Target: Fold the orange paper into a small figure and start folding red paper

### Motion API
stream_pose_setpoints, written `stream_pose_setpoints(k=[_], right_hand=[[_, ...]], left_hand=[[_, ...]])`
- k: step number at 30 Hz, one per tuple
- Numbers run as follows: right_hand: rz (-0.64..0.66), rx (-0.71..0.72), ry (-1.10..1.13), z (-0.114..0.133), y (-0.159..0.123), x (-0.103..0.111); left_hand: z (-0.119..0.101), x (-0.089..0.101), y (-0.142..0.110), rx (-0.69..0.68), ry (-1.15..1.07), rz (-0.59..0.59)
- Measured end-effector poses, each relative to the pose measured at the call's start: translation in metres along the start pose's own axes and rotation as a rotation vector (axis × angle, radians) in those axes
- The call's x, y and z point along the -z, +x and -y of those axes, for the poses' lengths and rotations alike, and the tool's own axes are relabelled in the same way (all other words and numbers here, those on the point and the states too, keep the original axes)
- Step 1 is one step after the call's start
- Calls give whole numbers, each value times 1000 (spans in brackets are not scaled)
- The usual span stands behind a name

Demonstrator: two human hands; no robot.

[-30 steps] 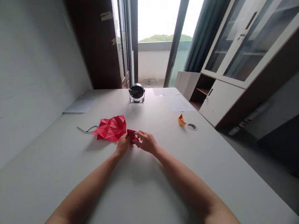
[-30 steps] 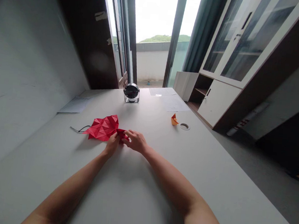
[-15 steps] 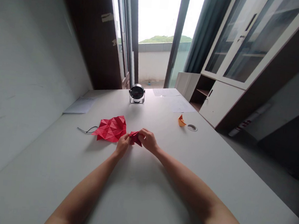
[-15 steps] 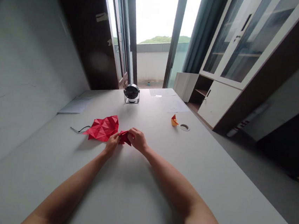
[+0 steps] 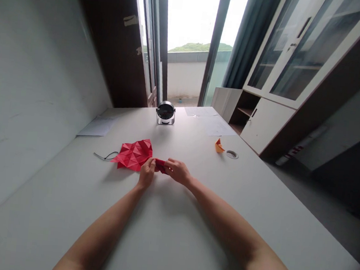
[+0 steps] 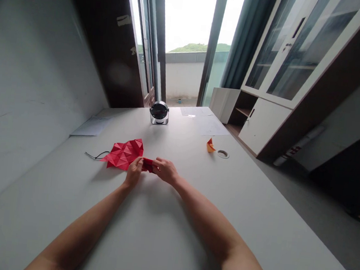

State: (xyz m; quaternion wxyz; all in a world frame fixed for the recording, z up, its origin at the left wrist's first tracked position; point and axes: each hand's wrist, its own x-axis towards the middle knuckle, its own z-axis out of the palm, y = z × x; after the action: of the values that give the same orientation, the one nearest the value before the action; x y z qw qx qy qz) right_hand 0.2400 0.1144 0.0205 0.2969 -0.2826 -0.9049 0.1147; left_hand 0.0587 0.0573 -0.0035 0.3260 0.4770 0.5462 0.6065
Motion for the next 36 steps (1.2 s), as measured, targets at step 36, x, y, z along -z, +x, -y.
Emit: stream_pose_setpoints(k=[36], right_hand=[[-114,-15,115,3,3,0]], left_hand=[[-5,-6,-4,44,-172,107]])
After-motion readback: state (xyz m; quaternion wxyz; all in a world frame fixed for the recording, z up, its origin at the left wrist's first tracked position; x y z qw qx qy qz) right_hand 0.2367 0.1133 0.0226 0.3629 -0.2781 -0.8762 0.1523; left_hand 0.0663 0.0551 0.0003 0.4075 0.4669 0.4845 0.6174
